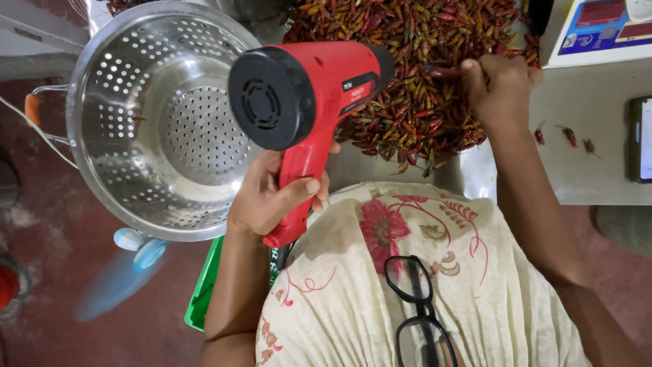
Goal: Drying red chilies using a heat gun while spreading them by hand on a surface
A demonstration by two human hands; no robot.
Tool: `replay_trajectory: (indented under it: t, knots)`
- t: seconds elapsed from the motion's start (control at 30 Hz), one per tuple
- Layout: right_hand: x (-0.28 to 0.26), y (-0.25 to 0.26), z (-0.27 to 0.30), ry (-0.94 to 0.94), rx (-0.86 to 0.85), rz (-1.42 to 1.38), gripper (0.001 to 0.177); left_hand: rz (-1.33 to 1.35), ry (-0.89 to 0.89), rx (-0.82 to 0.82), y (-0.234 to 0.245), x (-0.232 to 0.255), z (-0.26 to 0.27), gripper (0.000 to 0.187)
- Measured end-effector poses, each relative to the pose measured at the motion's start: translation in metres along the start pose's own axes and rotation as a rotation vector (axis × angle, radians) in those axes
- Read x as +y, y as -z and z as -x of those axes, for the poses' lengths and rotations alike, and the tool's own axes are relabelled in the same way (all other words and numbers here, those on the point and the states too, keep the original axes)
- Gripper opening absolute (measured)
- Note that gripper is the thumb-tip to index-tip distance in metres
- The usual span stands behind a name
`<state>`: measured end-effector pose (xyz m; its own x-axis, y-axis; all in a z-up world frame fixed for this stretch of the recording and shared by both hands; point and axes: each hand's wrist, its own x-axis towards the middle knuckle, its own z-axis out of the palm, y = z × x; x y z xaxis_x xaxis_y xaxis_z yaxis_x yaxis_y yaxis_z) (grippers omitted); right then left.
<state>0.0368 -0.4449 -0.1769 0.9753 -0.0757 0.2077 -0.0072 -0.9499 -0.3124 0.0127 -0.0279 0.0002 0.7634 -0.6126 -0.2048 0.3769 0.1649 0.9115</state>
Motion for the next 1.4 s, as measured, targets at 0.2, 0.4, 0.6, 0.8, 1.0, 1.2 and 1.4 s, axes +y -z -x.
replay_trajectory:
  t: [0.2,0.4,0.6,0.8,1.0,1.2,1.4]
  knots:
    - [0.001,0.005,0.001,0.202,0.2,-0.127,0.043,-0.045,-0.09,0.099,0.006,0.025,0.002,0.049]
    - [-0.026,0.007,-0.023,0.26,0.269,-0.164,0.017,-0.086,-0.251,0.225,0.016,0.032,0.009,0.04]
    - [-0.07,-0.026,-0.07,0.473,0.189,-0.073,0.026,-0.093,-0.274,0.288,0.013,0.04,0.017,0.05]
    - [-0.223,-0.021,-0.096,0.332,-0.559,-0.38,0.059,-0.091,-0.304,0.256,0.011,0.04,0.012,0.047]
    - [-0.225,-0.065,-0.118,0.502,-0.814,0.177,0.075,-0.03,-0.256,0.305,0.011,0.036,0.011,0.039]
    - [-0.145,-0.035,-0.094,0.768,-0.477,0.089,0.038,-0.023,-0.243,0.268,0.023,0.018,0.016,0.039]
    - [-0.101,0.019,-0.054,0.746,-0.198,-0.066,0.058,-0.069,-0.103,0.322,0.026,0.013,0.005,0.038]
